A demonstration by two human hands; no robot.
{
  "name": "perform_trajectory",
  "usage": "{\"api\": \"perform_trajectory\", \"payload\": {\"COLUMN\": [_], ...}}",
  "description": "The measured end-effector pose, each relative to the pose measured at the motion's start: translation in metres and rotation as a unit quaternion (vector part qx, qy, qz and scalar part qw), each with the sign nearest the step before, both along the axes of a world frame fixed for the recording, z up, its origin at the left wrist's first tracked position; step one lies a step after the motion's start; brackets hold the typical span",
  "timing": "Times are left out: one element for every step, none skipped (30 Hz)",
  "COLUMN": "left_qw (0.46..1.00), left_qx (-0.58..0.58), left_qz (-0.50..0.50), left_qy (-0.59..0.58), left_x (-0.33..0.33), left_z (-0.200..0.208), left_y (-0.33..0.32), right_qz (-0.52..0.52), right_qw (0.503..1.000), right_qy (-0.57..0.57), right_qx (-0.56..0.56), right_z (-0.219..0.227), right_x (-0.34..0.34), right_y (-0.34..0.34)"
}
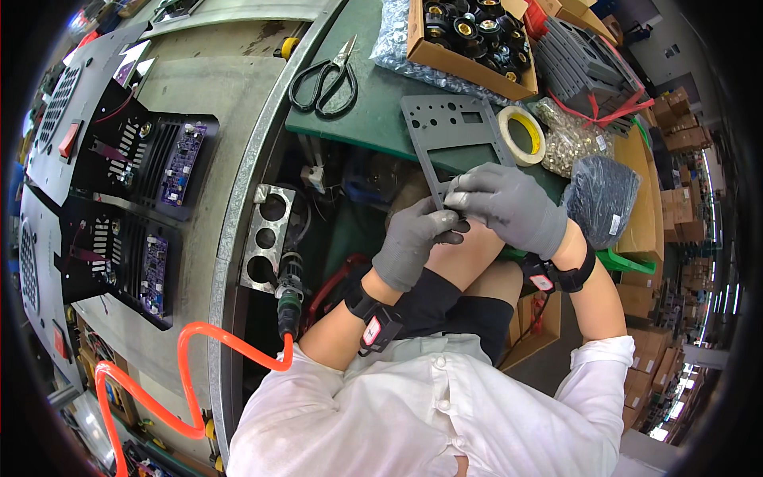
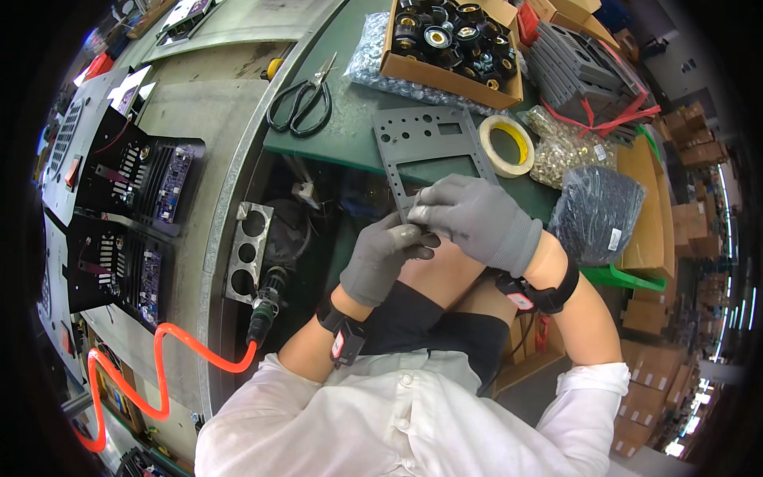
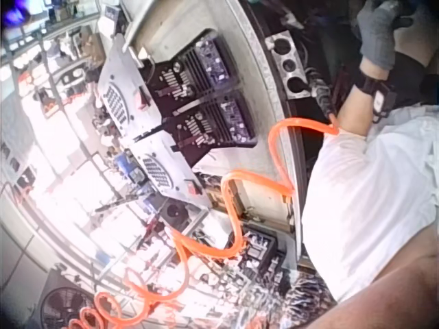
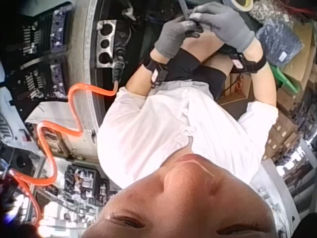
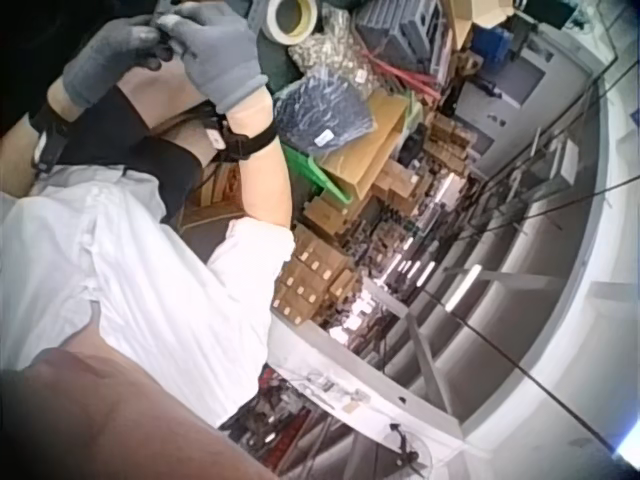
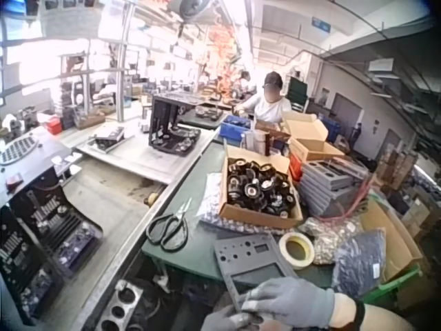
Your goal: Assembling electronic units using a pneumatic screwdriver and sorting various components from bins.
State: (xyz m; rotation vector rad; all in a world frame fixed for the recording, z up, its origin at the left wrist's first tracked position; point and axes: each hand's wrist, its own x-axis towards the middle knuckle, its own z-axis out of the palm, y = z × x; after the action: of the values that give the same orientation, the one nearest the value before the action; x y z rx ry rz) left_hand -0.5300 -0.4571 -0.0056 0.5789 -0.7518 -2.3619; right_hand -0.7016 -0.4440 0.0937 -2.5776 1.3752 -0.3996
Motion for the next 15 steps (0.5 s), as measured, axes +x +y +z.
{"api": "perform_trajectory", "payload": {"left_qw": [1.0, 1.0, 1.0, 1.0, 1.0, 1.0, 1.0, 1.0, 1.0, 0.999, 0.998, 0.998, 0.998, 0.998, 0.998], "left_qx": [-0.002, -0.003, 0.006, 0.014, 0.015, 0.013, 0.014, 0.012, -0.005, -0.022, -0.02, -0.032, -0.044, -0.043, -0.042], "left_qz": [0.005, 0.003, 0.002, -0.003, 0.004, 0.007, 0.011, 0.01, 0.007, 0.008, 0.001, 0.006, 0.014, 0.01, 0.006], "left_qy": [0.01, 0.009, 0.011, 0.022, 0.014, 0.007, -0.004, -0.001, -0.027, -0.047, -0.052, -0.049, -0.041, -0.045, -0.047], "left_x": [0.001, 0.002, 0.002, 0.003, 0.003, 0.003, 0.002, 0.002, 0.001, 0.001, 0.0, 0.0, 0.0, 0.0, 0.0], "left_z": [0.0, 0.001, 0.001, 0.002, 0.003, 0.003, 0.004, 0.005, 0.006, 0.006, 0.007, 0.007, 0.008, 0.008, 0.008], "left_y": [-0.001, -0.001, -0.002, -0.002, -0.002, -0.002, -0.002, -0.001, 0.0, 0.001, 0.002, 0.002, 0.003, 0.003, 0.003], "right_qz": [-0.018, -0.011, -0.052, -0.088, -0.089, -0.114, -0.146, -0.14, -0.186, -0.232, -0.235, -0.245, -0.254, -0.256, -0.27], "right_qw": [0.999, 0.999, 0.998, 0.995, 0.995, 0.991, 0.986, 0.987, 0.98, 0.97, 0.97, 0.966, 0.963, 0.963, 0.952], "right_qy": [-0.025, -0.027, -0.034, -0.039, -0.04, -0.053, -0.065, -0.065, -0.054, -0.039, -0.043, -0.045, -0.047, -0.047, -0.093], "right_qx": [0.021, 0.019, 0.026, 0.035, 0.035, 0.035, 0.036, 0.037, 0.045, 0.058, 0.054, 0.063, 0.072, 0.072, 0.108], "right_z": [0.0, -0.001, -0.002, -0.004, -0.006, -0.008, -0.009, -0.01, -0.011, -0.012, -0.012, -0.011, -0.011, -0.01, -0.008], "right_x": [0.0, 0.0, 0.001, 0.002, 0.004, 0.007, 0.009, 0.011, 0.013, 0.014, 0.015, 0.015, 0.015, 0.014, 0.013], "right_y": [-0.001, -0.001, -0.001, 0.0, 0.001, 0.003, 0.005, 0.007, 0.01, 0.012, 0.013, 0.014, 0.014, 0.014, 0.014]}}
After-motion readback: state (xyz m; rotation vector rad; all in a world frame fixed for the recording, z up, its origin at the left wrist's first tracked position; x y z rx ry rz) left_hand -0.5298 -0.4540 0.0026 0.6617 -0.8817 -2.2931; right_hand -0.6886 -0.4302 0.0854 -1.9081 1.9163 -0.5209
